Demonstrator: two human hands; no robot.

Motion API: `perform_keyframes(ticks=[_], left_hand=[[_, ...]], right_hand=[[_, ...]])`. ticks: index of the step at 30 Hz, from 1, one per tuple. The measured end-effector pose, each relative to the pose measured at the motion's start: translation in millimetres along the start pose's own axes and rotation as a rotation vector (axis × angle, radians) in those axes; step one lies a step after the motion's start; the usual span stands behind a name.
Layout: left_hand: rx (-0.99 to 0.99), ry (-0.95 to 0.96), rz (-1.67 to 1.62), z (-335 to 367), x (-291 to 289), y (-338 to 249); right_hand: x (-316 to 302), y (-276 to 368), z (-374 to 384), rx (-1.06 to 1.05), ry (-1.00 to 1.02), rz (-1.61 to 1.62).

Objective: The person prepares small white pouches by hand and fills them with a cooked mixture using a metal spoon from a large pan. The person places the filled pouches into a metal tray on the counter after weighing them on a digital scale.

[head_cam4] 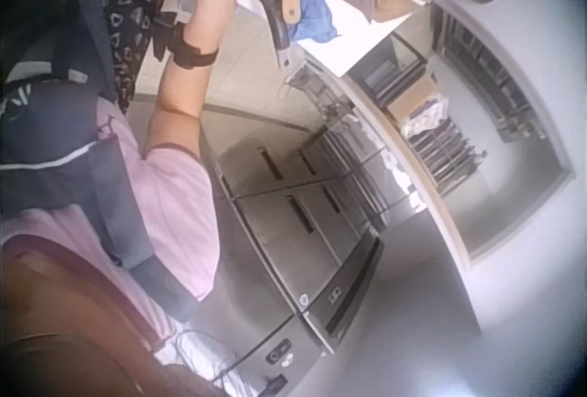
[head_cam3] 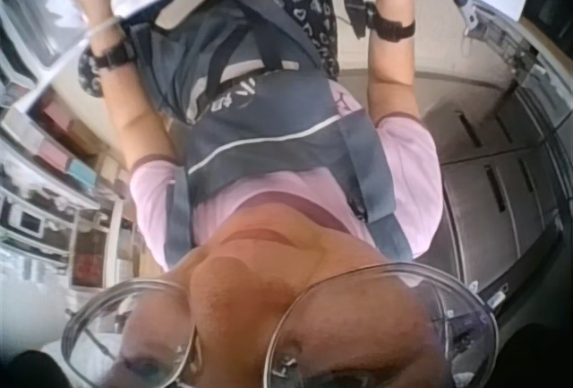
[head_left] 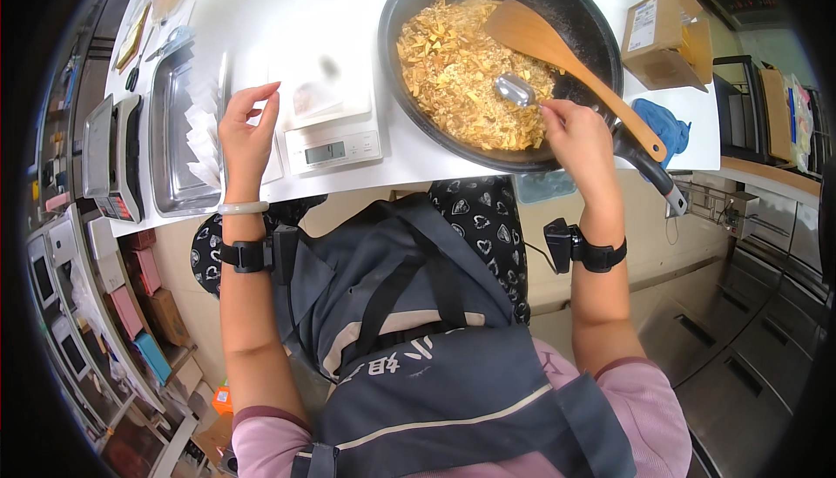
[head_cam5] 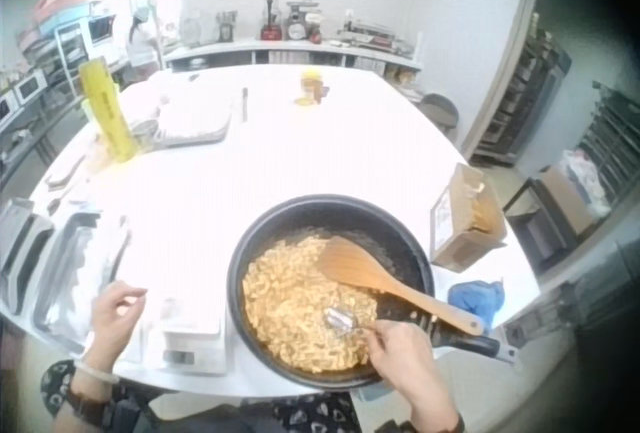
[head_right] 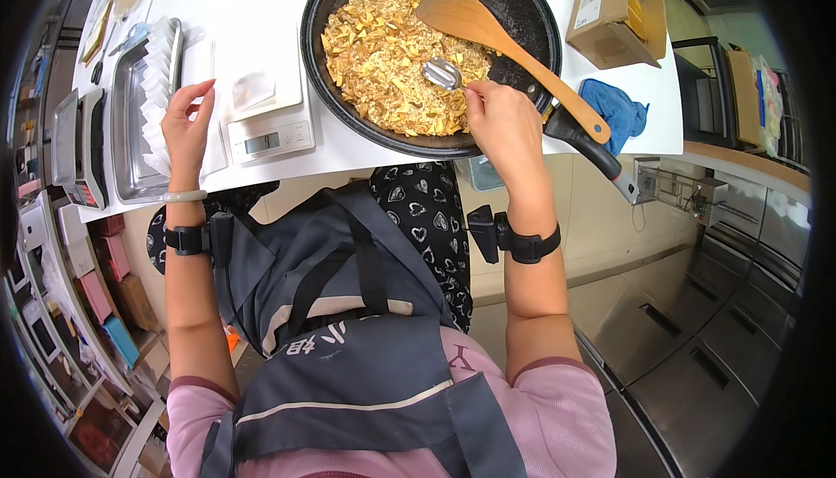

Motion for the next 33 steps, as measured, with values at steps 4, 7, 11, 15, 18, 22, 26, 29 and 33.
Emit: perform_keyframes(ticks=[4,7,11,15,18,22,26,29,33], left_hand=[[0.003,0.001,-0.005,1.5,5.3,-7.6],[0.067,0.022,0.038,5.6,12.6,-16.1],[0.174,0.047,0.1,8.8,31.0,-20.6],[0.185,0.031,0.145,9.1,42.9,-18.6],[0.168,0.029,0.162,11.8,45.4,-17.7],[0.129,-0.009,0.092,12.9,40.8,-26.7],[0.081,-0.047,0.012,14.0,23.0,-40.5],[0.031,-0.042,-0.195,14.0,25.1,-53.5],[0.02,0.016,-0.461,11.8,34.6,-88.6]], right_hand=[[0.1,0.0,-1.2,-0.013,0.005,-0.018],[-5.4,0.1,-1.8,0.003,0.0,0.024],[-0.3,0.6,1.5,-0.042,0.0,0.052],[6.3,4.1,5.8,-0.09,0.014,0.007],[13.5,5.8,6.0,-0.098,0.014,-0.04],[15.7,3.1,4.4,-0.118,-0.012,0.028],[7.5,-2.7,1.2,-0.032,-0.05,0.111],[3.7,-5.3,0.2,-0.041,-0.064,0.126],[4.8,-5.8,-2.7,-0.104,-0.063,0.052]])
Point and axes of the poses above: each hand's wrist, its own z-axis towards the middle knuckle, its own x-axis out of the palm, y = z × x, the point moved 4 cm from there along z, towards the middle knuckle, and after that the axes turned 14 degrees about z, right-handed, at the moved point
